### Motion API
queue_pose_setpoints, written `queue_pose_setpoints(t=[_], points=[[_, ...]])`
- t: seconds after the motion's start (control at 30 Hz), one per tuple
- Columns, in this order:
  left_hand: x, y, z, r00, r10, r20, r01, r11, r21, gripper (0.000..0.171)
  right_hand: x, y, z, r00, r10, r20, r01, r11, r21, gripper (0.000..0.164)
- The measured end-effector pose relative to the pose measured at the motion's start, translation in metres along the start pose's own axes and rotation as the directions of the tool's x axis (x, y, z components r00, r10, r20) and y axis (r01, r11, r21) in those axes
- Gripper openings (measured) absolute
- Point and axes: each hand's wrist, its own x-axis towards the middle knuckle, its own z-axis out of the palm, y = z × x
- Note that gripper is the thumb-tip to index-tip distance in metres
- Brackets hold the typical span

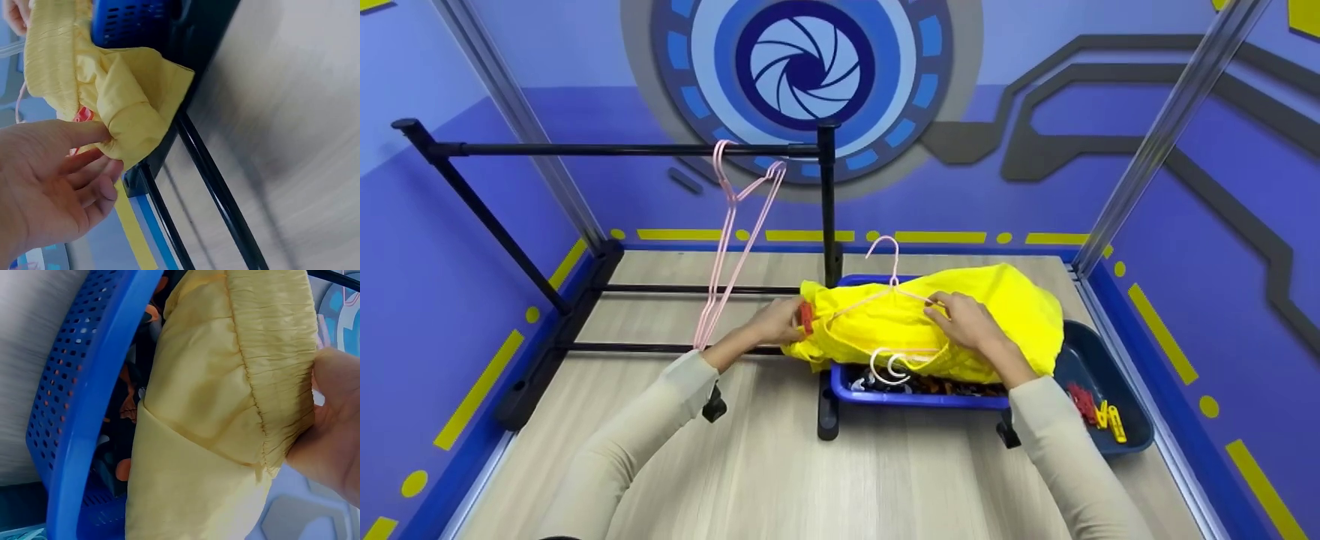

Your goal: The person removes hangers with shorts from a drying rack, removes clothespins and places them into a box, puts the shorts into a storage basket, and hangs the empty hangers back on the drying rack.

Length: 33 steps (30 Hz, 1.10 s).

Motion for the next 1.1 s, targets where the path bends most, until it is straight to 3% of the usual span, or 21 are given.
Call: queue_pose_setpoints(t=[0.1,0.17,0.3,0.43,0.53,0.77,0.97,1.1], points=[[0.000,-0.001,-0.009,0.996,0.091,0.015,-0.090,0.993,-0.078,0.035,-0.001,0.001,0.002,0.999,-0.012,-0.042,0.013,0.999,0.042,0.037],[-0.001,-0.002,-0.016,0.986,0.146,0.076,-0.137,0.985,-0.108,0.032,-0.002,0.002,0.004,0.998,-0.010,-0.069,0.015,0.998,0.069,0.036],[-0.005,-0.005,-0.032,0.955,0.202,0.219,-0.171,0.973,-0.152,0.027,-0.004,0.004,0.006,0.995,-0.009,-0.104,0.019,0.995,0.095,0.034],[-0.009,-0.010,-0.039,0.935,0.240,0.261,-0.200,0.965,-0.171,0.040,-0.005,0.006,0.009,0.992,-0.006,-0.124,0.019,0.994,0.109,0.032],[-0.011,-0.011,-0.039,0.937,0.261,0.231,-0.229,0.961,-0.155,0.042,-0.005,0.008,0.010,0.992,-0.002,-0.129,0.017,0.992,0.121,0.031],[-0.011,-0.006,-0.038,0.953,0.290,0.093,-0.279,0.954,-0.111,0.033,-0.007,0.009,0.012,0.989,-0.006,-0.148,0.027,0.990,0.142,0.032],[-0.010,-0.008,-0.040,0.942,0.328,0.077,-0.319,0.942,-0.107,0.034,-0.010,0.009,0.013,0.990,-0.001,-0.139,0.017,0.993,0.116,0.035],[-0.011,-0.009,-0.041,0.942,0.330,0.066,-0.327,0.944,-0.045,0.037,-0.010,0.009,0.014,0.991,-0.021,-0.130,0.032,0.996,0.081,0.033]])
